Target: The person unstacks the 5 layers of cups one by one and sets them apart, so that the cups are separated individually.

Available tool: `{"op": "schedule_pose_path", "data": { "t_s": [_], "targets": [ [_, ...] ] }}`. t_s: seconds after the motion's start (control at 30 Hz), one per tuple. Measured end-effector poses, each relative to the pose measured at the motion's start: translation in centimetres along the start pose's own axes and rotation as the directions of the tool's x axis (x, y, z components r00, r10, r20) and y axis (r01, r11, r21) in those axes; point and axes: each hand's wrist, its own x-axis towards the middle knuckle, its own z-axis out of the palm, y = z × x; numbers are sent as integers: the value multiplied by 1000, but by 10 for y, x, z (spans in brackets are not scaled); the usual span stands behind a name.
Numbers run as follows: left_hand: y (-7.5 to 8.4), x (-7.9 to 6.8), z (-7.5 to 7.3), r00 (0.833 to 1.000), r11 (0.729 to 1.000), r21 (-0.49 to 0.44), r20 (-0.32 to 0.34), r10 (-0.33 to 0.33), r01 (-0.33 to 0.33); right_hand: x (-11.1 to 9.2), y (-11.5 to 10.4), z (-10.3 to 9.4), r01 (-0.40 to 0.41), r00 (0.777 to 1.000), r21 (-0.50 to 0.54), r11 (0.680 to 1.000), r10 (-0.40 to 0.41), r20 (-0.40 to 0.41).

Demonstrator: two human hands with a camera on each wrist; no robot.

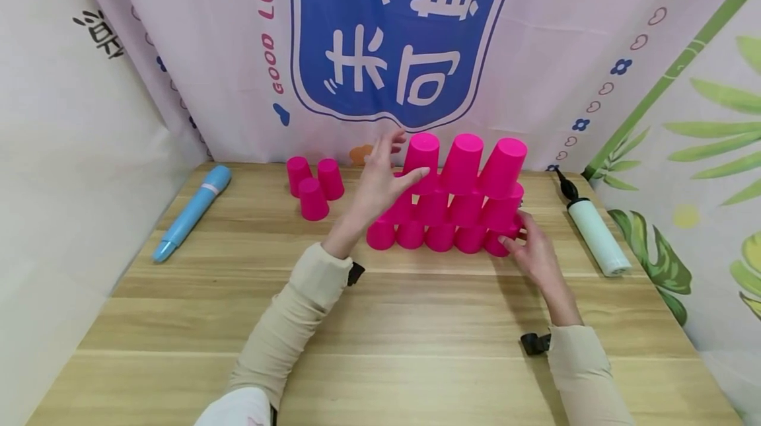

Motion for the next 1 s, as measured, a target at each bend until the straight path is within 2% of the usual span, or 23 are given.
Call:
{"op": "schedule_pose_path", "data": {
  "t_s": [0.33,0.6,0.83,1.0],
  "targets": [
    [0,2,11,1000,999,-51,22,-2,3,1,1,0,7,1000,2,1000,-7,4],
    [0,-1,13,999,998,-50,-19,34,-35,0,2,2,14,1000,-2,1000,-14,4],
    [-1,-12,-4,992,999,-37,-122,28,-33,1,3,3,32,999,3,999,-32,-8],
    [-14,-22,-26,983,1000,-3,-184,0,0,2,5,3,55,998,1,998,-55,-28]
  ]
}}
